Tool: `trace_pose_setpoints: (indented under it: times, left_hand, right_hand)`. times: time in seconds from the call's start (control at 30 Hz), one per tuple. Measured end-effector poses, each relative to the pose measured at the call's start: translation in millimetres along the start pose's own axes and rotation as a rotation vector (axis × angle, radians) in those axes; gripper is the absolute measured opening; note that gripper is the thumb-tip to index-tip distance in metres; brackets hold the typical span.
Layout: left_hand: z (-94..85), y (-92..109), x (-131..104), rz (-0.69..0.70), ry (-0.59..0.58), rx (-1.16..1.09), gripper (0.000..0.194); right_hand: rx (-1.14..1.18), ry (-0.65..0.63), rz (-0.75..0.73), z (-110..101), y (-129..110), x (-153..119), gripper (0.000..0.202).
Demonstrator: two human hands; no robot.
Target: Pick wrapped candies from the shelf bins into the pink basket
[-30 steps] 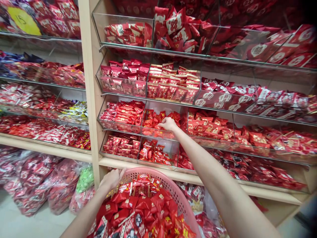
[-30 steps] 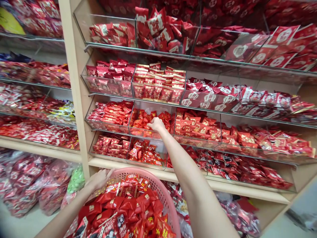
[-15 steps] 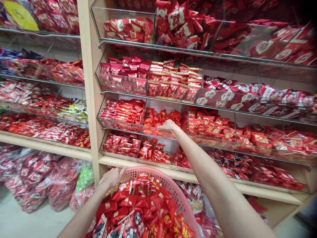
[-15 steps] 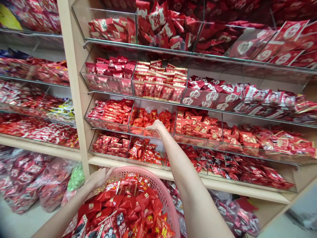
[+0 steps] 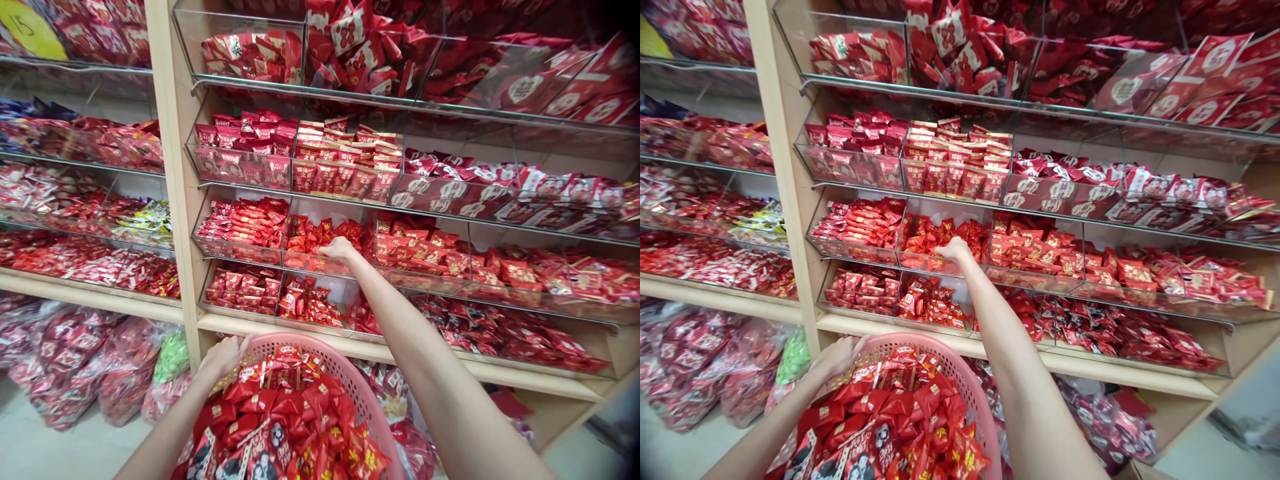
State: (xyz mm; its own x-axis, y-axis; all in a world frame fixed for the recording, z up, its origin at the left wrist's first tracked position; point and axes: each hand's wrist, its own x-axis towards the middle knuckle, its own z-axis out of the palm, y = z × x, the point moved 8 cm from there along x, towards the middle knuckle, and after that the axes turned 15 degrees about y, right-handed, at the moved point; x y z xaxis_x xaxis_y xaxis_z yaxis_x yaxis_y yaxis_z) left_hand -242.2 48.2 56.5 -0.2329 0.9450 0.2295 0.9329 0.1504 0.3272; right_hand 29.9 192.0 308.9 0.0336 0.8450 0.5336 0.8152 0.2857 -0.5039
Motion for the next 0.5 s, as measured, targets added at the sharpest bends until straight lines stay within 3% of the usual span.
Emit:
trace_pose_setpoints:
  times: [0.27, 0.5]
  left_hand:
    - [-3.3, 2.3, -0.7, 0.006, 0.002, 0.026, 0.072]
    - [-10.7, 6.9, -4.7, -0.008, -0.013, 0.057, 0.074]
  right_hand:
    - [0.131, 0.046, 0.182, -18.0, 11.0, -5.3, 0.031]
    - [0.374, -0.051, 0.380, -15.1, 12.3, -19.2, 0.030]
